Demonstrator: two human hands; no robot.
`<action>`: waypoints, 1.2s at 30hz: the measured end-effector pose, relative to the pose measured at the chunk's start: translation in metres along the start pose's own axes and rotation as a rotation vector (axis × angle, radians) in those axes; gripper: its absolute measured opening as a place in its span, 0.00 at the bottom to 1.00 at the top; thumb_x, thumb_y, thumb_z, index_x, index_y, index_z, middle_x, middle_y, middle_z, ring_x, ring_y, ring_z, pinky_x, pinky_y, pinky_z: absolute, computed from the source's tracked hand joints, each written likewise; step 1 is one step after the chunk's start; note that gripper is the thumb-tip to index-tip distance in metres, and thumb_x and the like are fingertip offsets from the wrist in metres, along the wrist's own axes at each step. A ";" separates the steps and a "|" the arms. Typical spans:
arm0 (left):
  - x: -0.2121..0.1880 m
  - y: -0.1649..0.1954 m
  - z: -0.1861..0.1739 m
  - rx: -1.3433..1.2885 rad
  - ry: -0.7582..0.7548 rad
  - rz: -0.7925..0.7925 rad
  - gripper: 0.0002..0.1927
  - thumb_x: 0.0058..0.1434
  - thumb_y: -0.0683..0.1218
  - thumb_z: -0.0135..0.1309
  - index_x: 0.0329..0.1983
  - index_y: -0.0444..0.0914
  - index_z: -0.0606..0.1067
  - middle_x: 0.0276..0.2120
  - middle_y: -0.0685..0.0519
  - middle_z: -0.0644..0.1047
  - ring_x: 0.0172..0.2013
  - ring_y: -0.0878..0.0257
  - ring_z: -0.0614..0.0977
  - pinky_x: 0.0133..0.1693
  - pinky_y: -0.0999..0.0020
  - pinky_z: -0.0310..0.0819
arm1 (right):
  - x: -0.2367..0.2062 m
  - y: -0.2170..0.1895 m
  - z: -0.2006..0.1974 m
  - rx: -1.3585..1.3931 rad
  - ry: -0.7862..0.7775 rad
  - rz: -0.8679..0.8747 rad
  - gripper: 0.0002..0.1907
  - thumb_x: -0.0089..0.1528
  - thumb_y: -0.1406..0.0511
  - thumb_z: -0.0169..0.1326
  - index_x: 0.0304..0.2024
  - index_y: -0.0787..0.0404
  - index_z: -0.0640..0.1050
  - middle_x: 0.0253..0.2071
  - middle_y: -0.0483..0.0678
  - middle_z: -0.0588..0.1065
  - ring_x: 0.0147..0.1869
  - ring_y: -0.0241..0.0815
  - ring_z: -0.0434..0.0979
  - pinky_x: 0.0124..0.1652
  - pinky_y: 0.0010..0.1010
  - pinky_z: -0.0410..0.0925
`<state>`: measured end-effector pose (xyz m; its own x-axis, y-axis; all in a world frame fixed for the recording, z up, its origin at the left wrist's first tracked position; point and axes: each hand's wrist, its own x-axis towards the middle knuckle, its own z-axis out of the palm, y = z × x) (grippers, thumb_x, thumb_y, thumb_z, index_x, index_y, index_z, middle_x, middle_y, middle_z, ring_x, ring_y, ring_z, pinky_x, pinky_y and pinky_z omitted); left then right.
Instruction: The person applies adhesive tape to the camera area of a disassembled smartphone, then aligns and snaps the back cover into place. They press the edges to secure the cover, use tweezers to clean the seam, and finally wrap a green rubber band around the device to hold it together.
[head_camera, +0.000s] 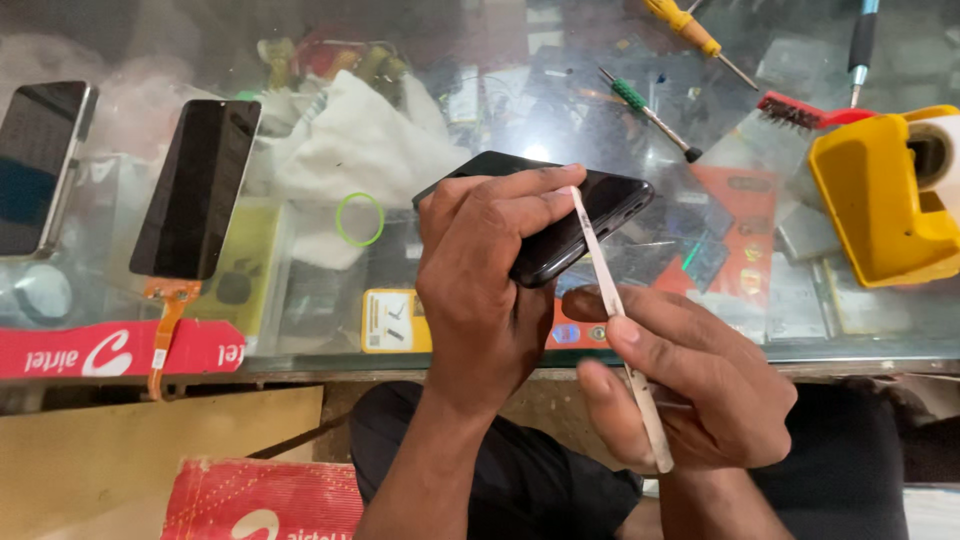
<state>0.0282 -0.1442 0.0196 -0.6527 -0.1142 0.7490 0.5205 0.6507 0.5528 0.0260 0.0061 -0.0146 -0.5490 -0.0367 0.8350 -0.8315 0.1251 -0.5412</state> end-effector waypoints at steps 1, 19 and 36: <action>0.000 0.000 0.001 -0.008 -0.002 -0.002 0.16 0.62 0.35 0.58 0.52 0.41 0.74 0.52 0.57 0.80 0.49 0.59 0.79 0.57 0.67 0.68 | 0.000 -0.001 -0.002 -0.023 -0.038 -0.052 0.12 0.64 0.68 0.58 0.43 0.72 0.74 0.39 0.68 0.78 0.41 0.51 0.85 0.42 0.37 0.78; -0.003 -0.002 0.002 0.007 0.001 -0.001 0.14 0.65 0.36 0.58 0.52 0.41 0.75 0.52 0.57 0.81 0.50 0.61 0.79 0.56 0.68 0.67 | -0.007 0.000 0.002 -0.035 0.058 0.074 0.08 0.69 0.76 0.56 0.49 0.69 0.72 0.46 0.67 0.78 0.47 0.51 0.85 0.49 0.38 0.80; 0.001 0.000 0.000 0.038 -0.049 0.050 0.13 0.64 0.36 0.56 0.51 0.39 0.76 0.54 0.56 0.81 0.49 0.58 0.79 0.56 0.65 0.68 | -0.001 0.003 0.005 0.024 0.116 0.145 0.09 0.68 0.79 0.52 0.50 0.69 0.72 0.44 0.70 0.79 0.45 0.49 0.85 0.45 0.35 0.79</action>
<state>0.0271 -0.1441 0.0203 -0.6527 -0.0446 0.7563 0.5327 0.6828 0.5000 0.0233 0.0015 -0.0177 -0.6506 0.0950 0.7535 -0.7473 0.0967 -0.6574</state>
